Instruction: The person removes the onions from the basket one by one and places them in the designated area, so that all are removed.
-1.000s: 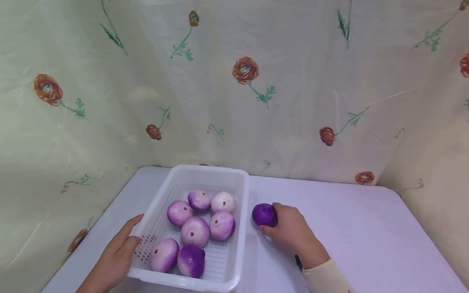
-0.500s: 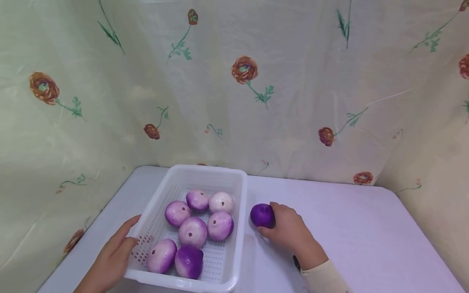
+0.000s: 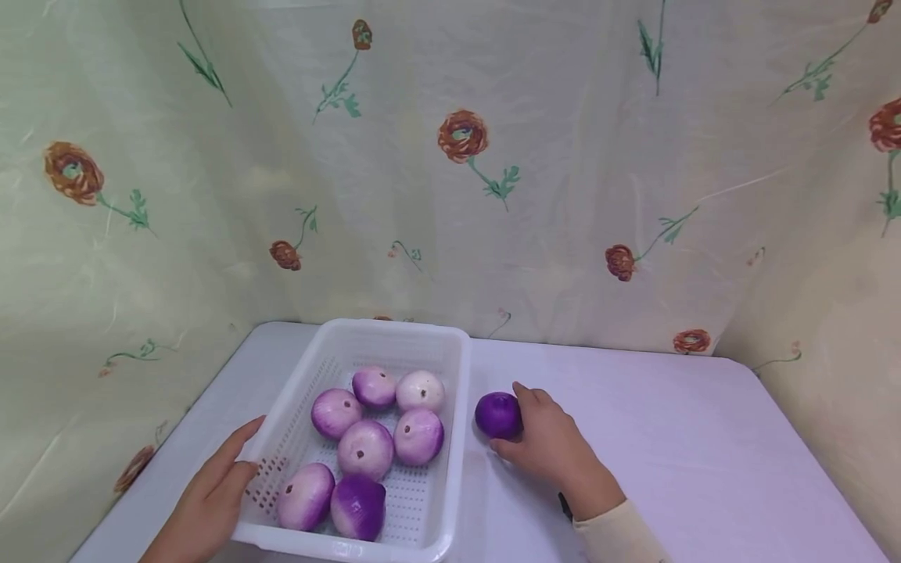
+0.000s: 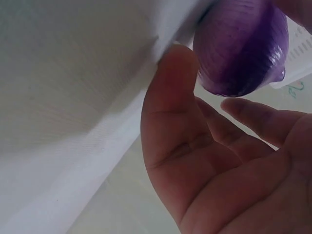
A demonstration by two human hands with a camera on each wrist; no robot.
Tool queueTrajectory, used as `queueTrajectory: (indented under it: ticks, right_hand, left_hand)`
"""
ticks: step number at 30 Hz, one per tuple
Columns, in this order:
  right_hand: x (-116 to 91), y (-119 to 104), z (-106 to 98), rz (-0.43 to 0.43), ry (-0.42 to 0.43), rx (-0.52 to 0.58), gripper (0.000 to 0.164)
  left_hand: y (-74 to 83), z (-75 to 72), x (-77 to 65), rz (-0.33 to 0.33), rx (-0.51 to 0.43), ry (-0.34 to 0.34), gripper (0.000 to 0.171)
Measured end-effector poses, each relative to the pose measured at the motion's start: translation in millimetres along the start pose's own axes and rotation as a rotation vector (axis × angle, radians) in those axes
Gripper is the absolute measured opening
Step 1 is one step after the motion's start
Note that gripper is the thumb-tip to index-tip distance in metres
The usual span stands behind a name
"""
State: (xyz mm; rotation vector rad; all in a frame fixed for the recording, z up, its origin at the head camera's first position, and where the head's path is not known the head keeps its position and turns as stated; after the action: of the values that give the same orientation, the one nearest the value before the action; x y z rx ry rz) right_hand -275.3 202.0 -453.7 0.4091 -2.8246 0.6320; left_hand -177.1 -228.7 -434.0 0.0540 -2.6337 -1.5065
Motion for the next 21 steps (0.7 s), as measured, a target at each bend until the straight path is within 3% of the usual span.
queueTrajectory:
  ticks: [12,21]
  right_hand:
    - [-3.4,-2.4,-7.8,0.02,-0.047,-0.012,0.104]
    - [-2.6,-7.1,-19.2,-0.003,-0.021,-0.008,0.103]
  left_hand:
    - [1.4,-1.9,2.0,0.002,0.016,-0.006,0.054]
    - [0.0,-1.0,-0.1,-0.024,0.017,-0.01,0.055]
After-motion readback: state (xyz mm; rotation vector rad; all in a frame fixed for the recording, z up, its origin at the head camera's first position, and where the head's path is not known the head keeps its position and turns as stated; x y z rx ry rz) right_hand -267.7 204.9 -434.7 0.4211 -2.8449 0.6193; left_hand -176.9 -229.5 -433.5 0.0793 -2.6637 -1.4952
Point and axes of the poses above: each hand's wrist, its own x-axis towards the middle knuckle, its own z-axis out of the palm, y = z × x, the point moved 3 cm from there along x, towards the middle knuckle, and after that the axes turned 4 degrees about y, right-handed, at the moved point
